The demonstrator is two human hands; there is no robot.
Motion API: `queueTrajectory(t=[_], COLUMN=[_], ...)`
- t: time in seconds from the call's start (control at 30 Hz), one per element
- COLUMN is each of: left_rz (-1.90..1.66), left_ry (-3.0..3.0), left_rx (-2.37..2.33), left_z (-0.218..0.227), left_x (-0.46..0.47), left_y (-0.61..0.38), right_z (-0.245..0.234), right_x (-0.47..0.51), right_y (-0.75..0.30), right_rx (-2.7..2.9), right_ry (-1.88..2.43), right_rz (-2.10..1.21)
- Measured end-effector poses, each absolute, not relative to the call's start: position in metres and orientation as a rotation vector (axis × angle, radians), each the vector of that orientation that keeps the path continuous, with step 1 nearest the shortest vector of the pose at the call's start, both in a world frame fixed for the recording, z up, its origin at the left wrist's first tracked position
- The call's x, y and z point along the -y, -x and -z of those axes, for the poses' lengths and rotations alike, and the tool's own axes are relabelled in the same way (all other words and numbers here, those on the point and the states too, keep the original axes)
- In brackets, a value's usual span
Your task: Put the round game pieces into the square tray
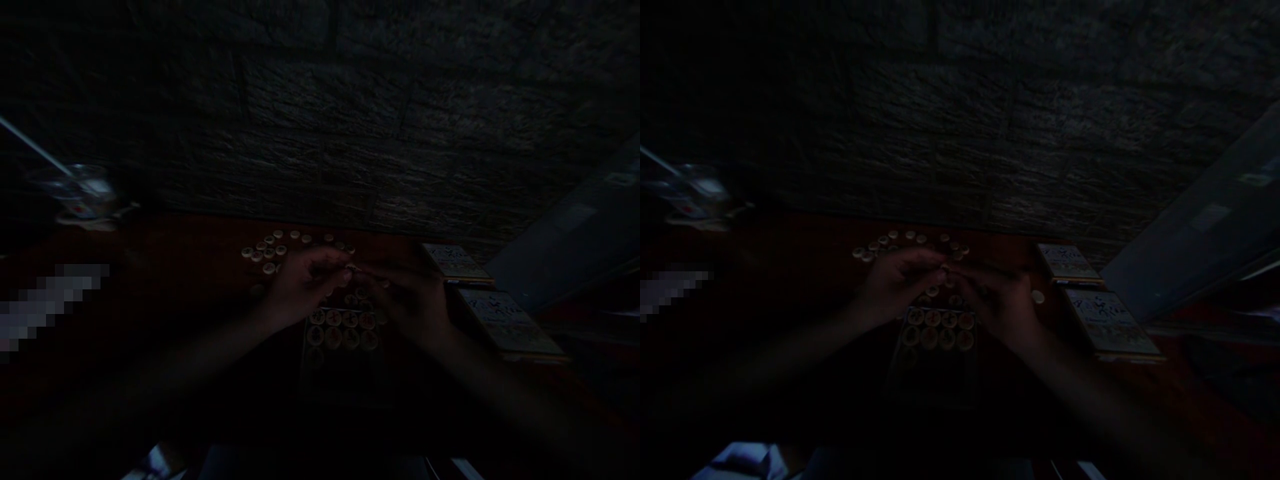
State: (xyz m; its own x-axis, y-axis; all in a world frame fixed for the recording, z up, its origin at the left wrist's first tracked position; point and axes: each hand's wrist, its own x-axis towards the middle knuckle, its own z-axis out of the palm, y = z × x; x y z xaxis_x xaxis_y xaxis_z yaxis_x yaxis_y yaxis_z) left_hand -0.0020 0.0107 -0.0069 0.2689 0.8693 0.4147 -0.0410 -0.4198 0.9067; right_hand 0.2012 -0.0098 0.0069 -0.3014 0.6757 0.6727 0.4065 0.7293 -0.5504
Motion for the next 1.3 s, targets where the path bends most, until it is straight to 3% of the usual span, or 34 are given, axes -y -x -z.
queueTrajectory(t=[0.23,0.5,1.3], left_rz=[-1.188,-1.137,-1.229], left_ry=[-1.404,-1.229,-1.27], left_rx=[-0.721,-0.625,-0.717], left_z=[0.007,0.009,0.002], left_x=[-0.015,-0.013,-0.02], left_y=[0.002,0.0,0.004], right_z=[-0.01,-0.006,-0.015], right_x=[0.01,0.013,0.015], right_y=[-0.205,-0.202,-0.204], right_rx=[2.005,1.954,2.135], right_ry=[0.847,0.864,0.88], right_rz=[-0.121,-0.27,-0.095])
